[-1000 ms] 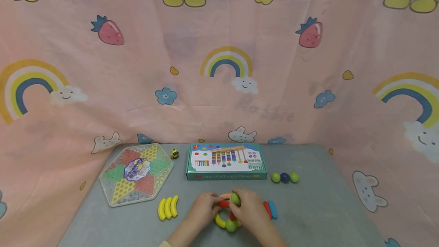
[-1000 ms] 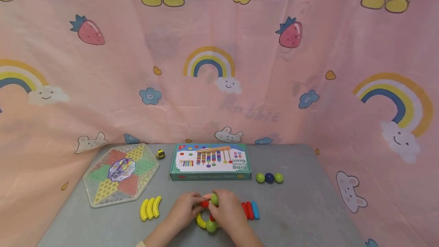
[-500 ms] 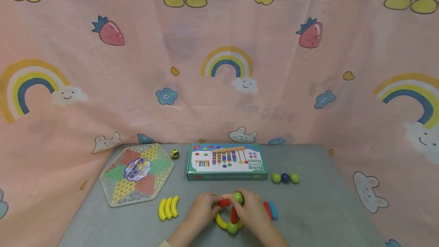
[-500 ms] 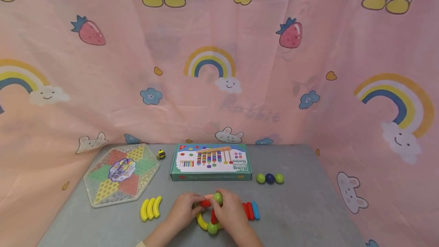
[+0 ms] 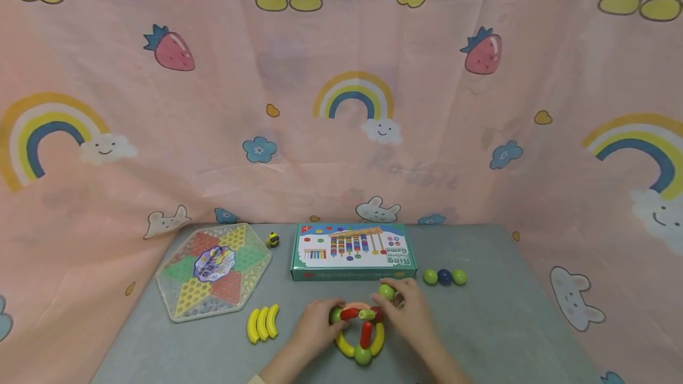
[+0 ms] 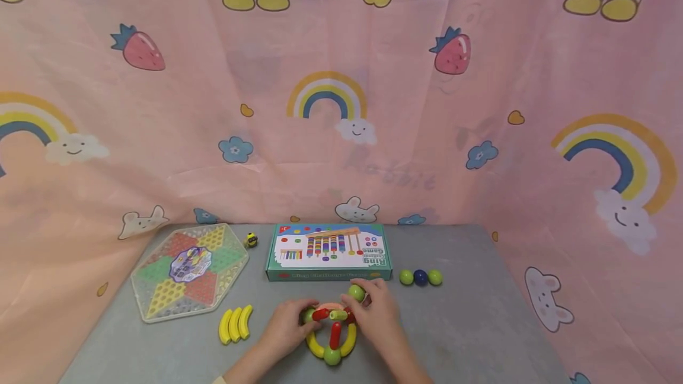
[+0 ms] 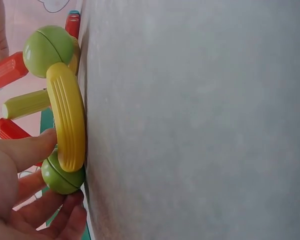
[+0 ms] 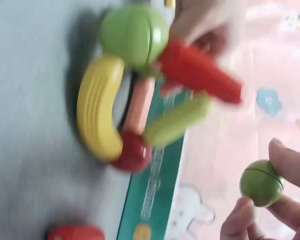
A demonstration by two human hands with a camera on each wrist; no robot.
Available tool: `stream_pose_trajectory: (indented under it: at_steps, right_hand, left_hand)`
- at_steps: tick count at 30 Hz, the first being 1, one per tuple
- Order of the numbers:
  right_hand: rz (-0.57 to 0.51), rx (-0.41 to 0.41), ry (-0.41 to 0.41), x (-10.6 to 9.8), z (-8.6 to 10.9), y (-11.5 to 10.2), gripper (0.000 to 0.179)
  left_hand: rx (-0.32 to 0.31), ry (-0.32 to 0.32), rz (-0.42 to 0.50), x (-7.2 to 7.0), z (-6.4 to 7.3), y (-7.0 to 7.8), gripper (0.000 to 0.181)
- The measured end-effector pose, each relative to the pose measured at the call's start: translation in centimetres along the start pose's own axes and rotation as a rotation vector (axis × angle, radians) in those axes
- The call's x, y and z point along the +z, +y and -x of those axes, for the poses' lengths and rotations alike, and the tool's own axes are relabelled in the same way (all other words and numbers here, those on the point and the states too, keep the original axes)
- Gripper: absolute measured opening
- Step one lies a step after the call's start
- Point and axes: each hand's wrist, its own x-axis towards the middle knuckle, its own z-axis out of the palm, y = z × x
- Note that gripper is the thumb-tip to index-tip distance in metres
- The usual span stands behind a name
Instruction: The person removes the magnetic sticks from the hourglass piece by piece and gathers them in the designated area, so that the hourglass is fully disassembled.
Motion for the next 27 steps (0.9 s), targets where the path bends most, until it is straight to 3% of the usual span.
stream_pose_trajectory:
  at_steps: [7,10,16,22,27]
  right_hand:
    - [-0.081,0.032,0.064,-3.8,-1.6,3.3,0.045]
    - [-0.110,0.056,0.082,-5.6,-2.5,5.4,0.046]
    - [-0.080,0.083,0.098,-8.8,-4.1,9.4,0.053]
    - [-0.084,0.101,0.116,-11.1,-5.6,12.3,0.058]
    - [-0.045,0.175,0.095,-12.4,-6.7,14.6,0.058]
  left_hand:
    - [-0.078,-0.046,0.093,-0.1,0.0,-0.1,0.042]
    - [-0.076,-0.045,0.109,-0.1,0.0,-0.2,0.039]
    - [-0.061,-0.064,0.144,-0.3,0.3,-0.5,0.039]
    - [-0.101,-0.146,0.260,-0.8,0.2,-0.8,0.048]
    - [-0.130,-0.163,0.281,-0.9,0.0,-1.0,0.049]
